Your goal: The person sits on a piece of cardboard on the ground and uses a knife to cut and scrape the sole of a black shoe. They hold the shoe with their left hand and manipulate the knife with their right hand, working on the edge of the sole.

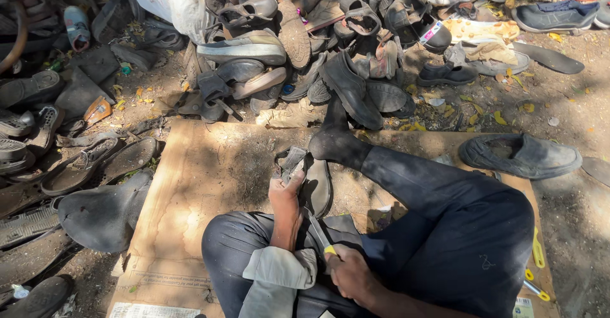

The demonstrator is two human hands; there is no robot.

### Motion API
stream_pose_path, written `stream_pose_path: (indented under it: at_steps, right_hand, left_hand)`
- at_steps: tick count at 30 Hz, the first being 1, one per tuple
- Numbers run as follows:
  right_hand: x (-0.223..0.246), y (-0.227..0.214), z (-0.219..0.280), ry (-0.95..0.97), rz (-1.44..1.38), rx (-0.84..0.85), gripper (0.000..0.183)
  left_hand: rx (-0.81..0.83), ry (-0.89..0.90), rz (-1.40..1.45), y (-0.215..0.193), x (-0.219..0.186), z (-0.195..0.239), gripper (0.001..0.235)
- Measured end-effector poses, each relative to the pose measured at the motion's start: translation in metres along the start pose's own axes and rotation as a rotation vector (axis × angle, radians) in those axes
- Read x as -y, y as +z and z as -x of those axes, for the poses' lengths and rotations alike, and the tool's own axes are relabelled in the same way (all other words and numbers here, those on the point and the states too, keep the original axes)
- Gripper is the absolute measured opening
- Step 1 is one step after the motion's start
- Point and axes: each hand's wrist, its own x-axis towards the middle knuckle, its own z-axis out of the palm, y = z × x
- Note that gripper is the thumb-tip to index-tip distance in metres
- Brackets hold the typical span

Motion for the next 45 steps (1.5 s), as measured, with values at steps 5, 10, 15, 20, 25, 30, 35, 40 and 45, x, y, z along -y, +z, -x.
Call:
stream_pose_path:
  at_steps: [5, 10, 15, 20, 25, 30, 35, 40, 45]
  right_hand:
    - [-0.022, -0.035, -0.044, -0.241, 0.319, -0.197, 0.034]
    - [0.006, -0.054, -0.05, -0.225, 0.489, -0.12, 0.045]
    - [0.02, -0.062, -0.133, -0.831, 0.603, -0.239, 0.034]
    - [0.041, -0.04, -0.197, -0.497, 0.905, -0.134, 0.042]
    - [0.05, -0.029, -0.136, -0.485, 0.961, -0.207, 0.043]
    - [0.062, -0.016, -0.114, -0.398, 0.878, -0.293, 0.048]
    - [0.062, -0.011, -0.198, -0.444, 0.885, -0.262, 0.027]
    - [-0.027, -0.039, -0.237, -0.993, 1.335, -0.086, 0.019]
    - [-0.036, -0.045, -0.273, -1.037, 1.313, -0.096, 0.019]
  left_hand:
    - [-0.195, 0.037, -1.197, -0.009, -0.011, -0.001, 0.071]
    - [-0.058, -0.096, -1.424, -0.018, 0.014, -0.028, 0.049]
    - [-0.047, -0.157, -1.437, -0.021, 0.036, -0.04, 0.036]
    - [-0.099, -0.132, -1.389, -0.024, 0.04, -0.033, 0.036]
    - [-0.269, -0.164, -1.263, -0.02, 0.047, -0.026, 0.04]
    - [-0.316, -0.14, -1.201, -0.003, 0.038, -0.009, 0.039]
    - [-0.357, -0.128, -1.086, -0.001, 0.03, -0.004, 0.037]
    - [-0.386, -0.099, -1.096, -0.006, 0.039, -0.008, 0.035]
    - [-0.362, -0.012, -1.141, -0.006, 0.041, -0.003, 0.03]
